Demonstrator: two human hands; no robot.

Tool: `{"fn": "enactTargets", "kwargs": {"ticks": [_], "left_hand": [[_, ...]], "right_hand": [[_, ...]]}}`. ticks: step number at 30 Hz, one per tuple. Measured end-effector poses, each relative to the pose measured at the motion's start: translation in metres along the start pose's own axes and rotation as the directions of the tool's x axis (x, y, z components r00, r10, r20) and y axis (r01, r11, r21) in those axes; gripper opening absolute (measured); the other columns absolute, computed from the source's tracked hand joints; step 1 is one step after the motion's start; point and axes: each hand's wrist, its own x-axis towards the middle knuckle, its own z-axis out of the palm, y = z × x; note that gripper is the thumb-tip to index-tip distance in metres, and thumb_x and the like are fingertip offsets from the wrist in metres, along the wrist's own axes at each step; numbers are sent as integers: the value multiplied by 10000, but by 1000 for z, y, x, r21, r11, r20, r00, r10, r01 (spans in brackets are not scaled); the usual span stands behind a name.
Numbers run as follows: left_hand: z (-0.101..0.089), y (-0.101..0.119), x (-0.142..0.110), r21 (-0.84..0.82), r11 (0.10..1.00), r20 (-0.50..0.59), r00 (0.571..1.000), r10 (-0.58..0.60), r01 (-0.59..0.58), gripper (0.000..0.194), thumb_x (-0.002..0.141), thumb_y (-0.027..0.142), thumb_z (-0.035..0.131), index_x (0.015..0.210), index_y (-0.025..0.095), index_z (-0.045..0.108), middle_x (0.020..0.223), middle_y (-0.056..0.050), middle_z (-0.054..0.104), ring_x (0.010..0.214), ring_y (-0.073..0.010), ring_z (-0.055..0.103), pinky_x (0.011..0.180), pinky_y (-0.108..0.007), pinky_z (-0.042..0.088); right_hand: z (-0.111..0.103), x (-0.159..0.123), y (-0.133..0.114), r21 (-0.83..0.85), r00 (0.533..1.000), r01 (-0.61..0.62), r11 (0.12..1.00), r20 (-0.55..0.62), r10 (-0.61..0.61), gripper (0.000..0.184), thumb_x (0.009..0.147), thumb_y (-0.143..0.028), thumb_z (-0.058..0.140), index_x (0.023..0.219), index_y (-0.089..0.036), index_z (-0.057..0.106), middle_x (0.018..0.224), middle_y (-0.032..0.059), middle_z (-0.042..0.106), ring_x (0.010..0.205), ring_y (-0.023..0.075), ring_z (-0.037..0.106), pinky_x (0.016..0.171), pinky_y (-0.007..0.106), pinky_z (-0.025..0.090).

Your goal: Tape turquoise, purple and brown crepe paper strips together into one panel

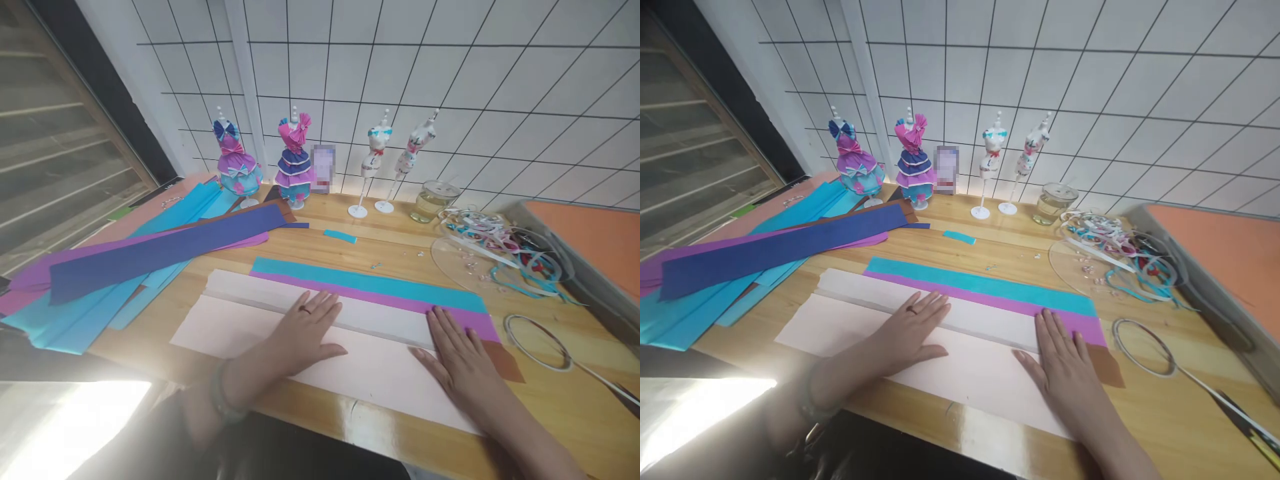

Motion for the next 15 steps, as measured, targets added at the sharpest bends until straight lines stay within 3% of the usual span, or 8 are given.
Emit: {"fn": "enactTargets", "kwargs": {"ticks": [6, 11, 15], "left_hand": [[-14, -52, -44, 103, 961, 19, 965, -261, 258, 709, 898, 625, 217, 1430, 162, 284, 1502, -82, 238, 1397, -224, 176, 1131, -408, 154], [-25, -93, -81, 138, 894, 39, 899, -436, 427, 701, 907, 611, 198, 1448, 166, 234, 1519, -86, 168, 1409, -222, 115, 1136, -431, 130], [-28, -112, -98, 146, 825, 20, 832, -555, 546, 701, 906, 614, 184, 1458, 182, 200, 1525, -70, 146, 1411, -228, 101, 1131, -443, 138]], "right_hand": [[8, -2, 4, -12, 997, 31, 999, -66, -32, 739, 908, -576, 150, 1477, -111, 75, 1475, 157, 286, 1365, 288, 235, 1048, 552, 280], [13, -6, 9, 8, 998, 40, 999, -41, -39, 747, 903, -582, 134, 1475, -104, 96, 1489, 144, 256, 1379, 279, 191, 1075, 545, 240], [16, -7, 11, 14, 999, 40, 999, -33, -40, 769, 892, -598, 88, 1469, -93, 138, 1480, 151, 276, 1378, 284, 192, 1067, 552, 248]]}}
